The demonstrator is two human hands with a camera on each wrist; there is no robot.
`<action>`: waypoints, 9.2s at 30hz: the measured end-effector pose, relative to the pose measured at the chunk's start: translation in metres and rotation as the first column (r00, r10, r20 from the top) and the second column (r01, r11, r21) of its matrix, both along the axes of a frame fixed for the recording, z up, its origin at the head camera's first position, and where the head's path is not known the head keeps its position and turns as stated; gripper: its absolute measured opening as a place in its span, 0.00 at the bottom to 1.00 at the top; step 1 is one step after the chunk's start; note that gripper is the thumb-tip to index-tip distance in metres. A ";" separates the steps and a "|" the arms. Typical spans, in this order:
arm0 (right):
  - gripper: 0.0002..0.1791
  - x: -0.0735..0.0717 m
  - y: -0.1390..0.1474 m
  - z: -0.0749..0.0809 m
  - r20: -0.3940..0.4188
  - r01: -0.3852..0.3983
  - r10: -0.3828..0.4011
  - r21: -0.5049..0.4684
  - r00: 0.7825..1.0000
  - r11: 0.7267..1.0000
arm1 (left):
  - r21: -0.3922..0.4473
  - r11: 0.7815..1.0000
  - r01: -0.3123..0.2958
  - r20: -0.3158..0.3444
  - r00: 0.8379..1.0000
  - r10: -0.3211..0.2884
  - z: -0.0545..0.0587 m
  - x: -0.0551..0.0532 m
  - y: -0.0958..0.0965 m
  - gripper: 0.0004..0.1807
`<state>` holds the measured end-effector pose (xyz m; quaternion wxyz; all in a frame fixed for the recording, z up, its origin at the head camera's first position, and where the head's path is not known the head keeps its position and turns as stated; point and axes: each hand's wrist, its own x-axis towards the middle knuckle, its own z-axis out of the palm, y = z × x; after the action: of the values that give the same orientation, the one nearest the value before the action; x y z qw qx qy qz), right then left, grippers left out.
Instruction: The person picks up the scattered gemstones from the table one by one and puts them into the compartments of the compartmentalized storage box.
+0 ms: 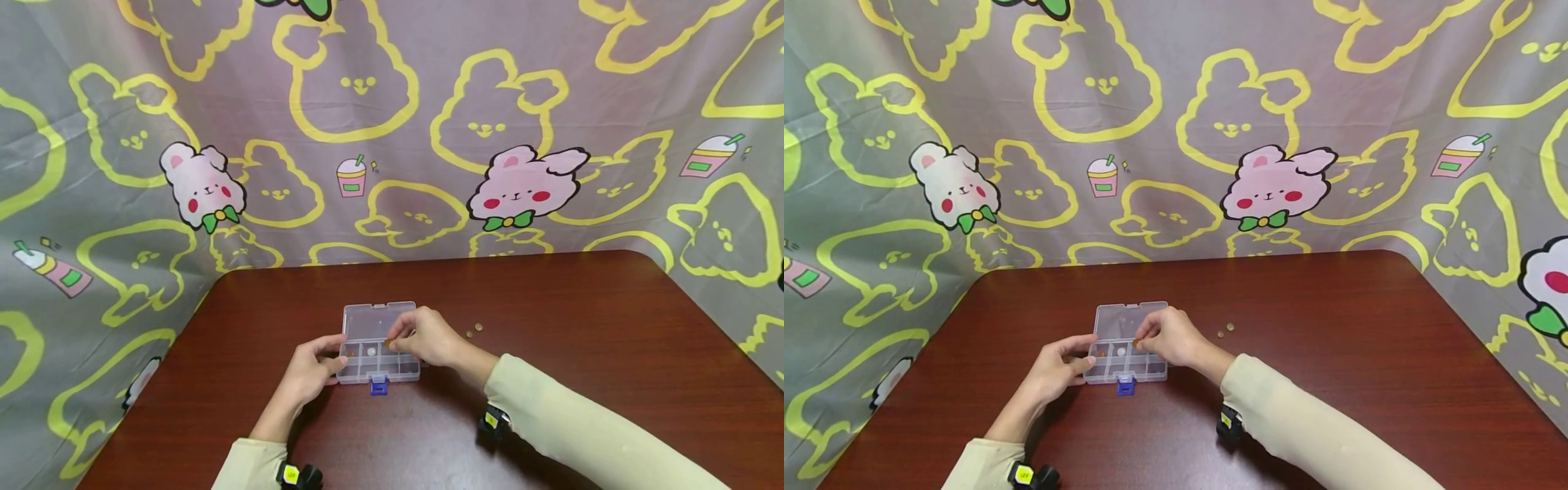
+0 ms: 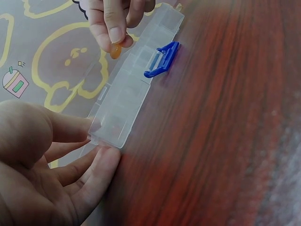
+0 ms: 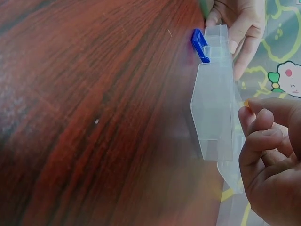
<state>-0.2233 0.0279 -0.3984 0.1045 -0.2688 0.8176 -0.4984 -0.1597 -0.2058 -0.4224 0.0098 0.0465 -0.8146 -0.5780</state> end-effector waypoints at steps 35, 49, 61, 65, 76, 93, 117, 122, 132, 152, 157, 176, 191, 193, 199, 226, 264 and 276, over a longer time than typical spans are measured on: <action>0.02 0.004 0.043 -0.001 -0.023 0.030 -0.029 0.028 0.999 0.999 | -0.013 1.000 0.000 0.008 1.000 0.000 0.000 0.002 -0.003 0.22; 0.03 0.012 0.082 -0.006 0.021 0.067 -0.068 0.038 0.997 0.997 | -0.008 1.000 0.006 0.016 1.000 -0.006 -0.001 0.001 -0.003 0.22; 0.02 0.018 0.117 -0.008 0.037 0.063 -0.064 0.031 0.997 0.998 | -0.031 0.999 0.011 0.022 1.000 -0.010 -0.001 -0.002 -0.001 0.22; 0.02 0.024 0.127 -0.010 0.028 0.078 -0.080 0.063 0.996 0.995 | -0.032 0.999 0.017 0.026 1.000 -0.016 0.000 -0.002 0.000 0.22; 0.04 0.041 0.148 -0.015 0.037 0.071 -0.076 0.107 0.996 0.992 | -0.034 0.999 0.015 0.036 0.999 -0.013 0.002 -0.002 -0.001 0.22; 0.07 0.057 0.155 -0.019 0.023 0.076 -0.079 0.108 0.997 0.991 | -0.039 0.999 0.015 0.036 0.999 -0.014 0.002 -0.001 -0.002 0.22; 0.06 0.056 0.154 -0.026 -0.029 0.059 -0.056 0.118 0.998 0.991 | -0.028 0.999 0.023 0.021 1.000 -0.023 0.003 0.000 0.000 0.22; 0.06 0.057 0.154 -0.026 -0.029 0.062 -0.059 0.127 0.998 0.990 | -0.034 0.999 0.014 0.033 0.999 -0.013 0.003 -0.001 0.000 0.22; 0.07 0.057 0.157 -0.025 0.000 0.068 -0.069 0.157 0.998 0.985 | -0.038 0.999 0.026 0.023 0.999 -0.025 0.002 -0.002 -0.001 0.22; 0.07 0.058 0.155 -0.024 0.076 0.085 -0.091 0.089 0.993 0.992 | -0.045 0.999 0.018 0.038 0.999 -0.017 0.001 -0.003 -0.001 0.21; 0.07 0.057 0.156 -0.022 0.074 0.081 -0.087 0.081 0.993 0.993 | -0.037 0.999 0.025 0.034 0.999 -0.024 0.001 -0.005 0.001 0.21; 0.04 0.053 0.148 -0.019 0.117 0.077 -0.083 0.052 0.990 0.996 | -0.020 1.000 0.017 0.033 0.999 -0.016 0.003 -0.006 0.001 0.21; 0.04 0.042 0.121 -0.013 0.097 0.068 -0.070 0.019 0.993 0.998 | -0.012 1.000 0.011 0.037 0.999 -0.011 0.003 -0.005 -0.002 0.22; 0.04 0.039 0.117 -0.012 0.091 0.065 -0.066 0.011 0.994 0.998 | -0.011 1.000 0.011 0.039 0.999 -0.011 0.003 -0.005 -0.002 0.22; 0.05 0.033 0.103 -0.008 0.083 0.065 -0.064 -0.011 0.995 0.998 | -0.020 1.000 0.017 0.037 0.999 -0.017 0.003 -0.006 -0.001 0.22; 0.05 0.008 0.052 -0.003 0.104 0.085 -0.078 -0.061 0.991 0.994 | -0.001 1.000 0.016 0.036 0.999 -0.016 0.002 -0.005 -0.002 0.22; 0.05 0.006 0.027 0.000 0.087 0.076 -0.075 -0.011 0.993 0.997 | 0.006 1.000 0.012 0.047 0.999 -0.012 0.004 -0.003 -0.002 0.22; 0.05 0.003 0.033 0.000 0.076 0.082 -0.080 -0.023 0.994 0.996 | 0.002 1.000 0.010 0.040 0.999 -0.011 0.003 -0.003 -0.002 0.22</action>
<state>-0.2199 0.0613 -0.3983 0.1113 -0.2179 0.8166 -0.5227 -0.1630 -0.2077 -0.4197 -0.0097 0.0539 -0.8145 -0.5776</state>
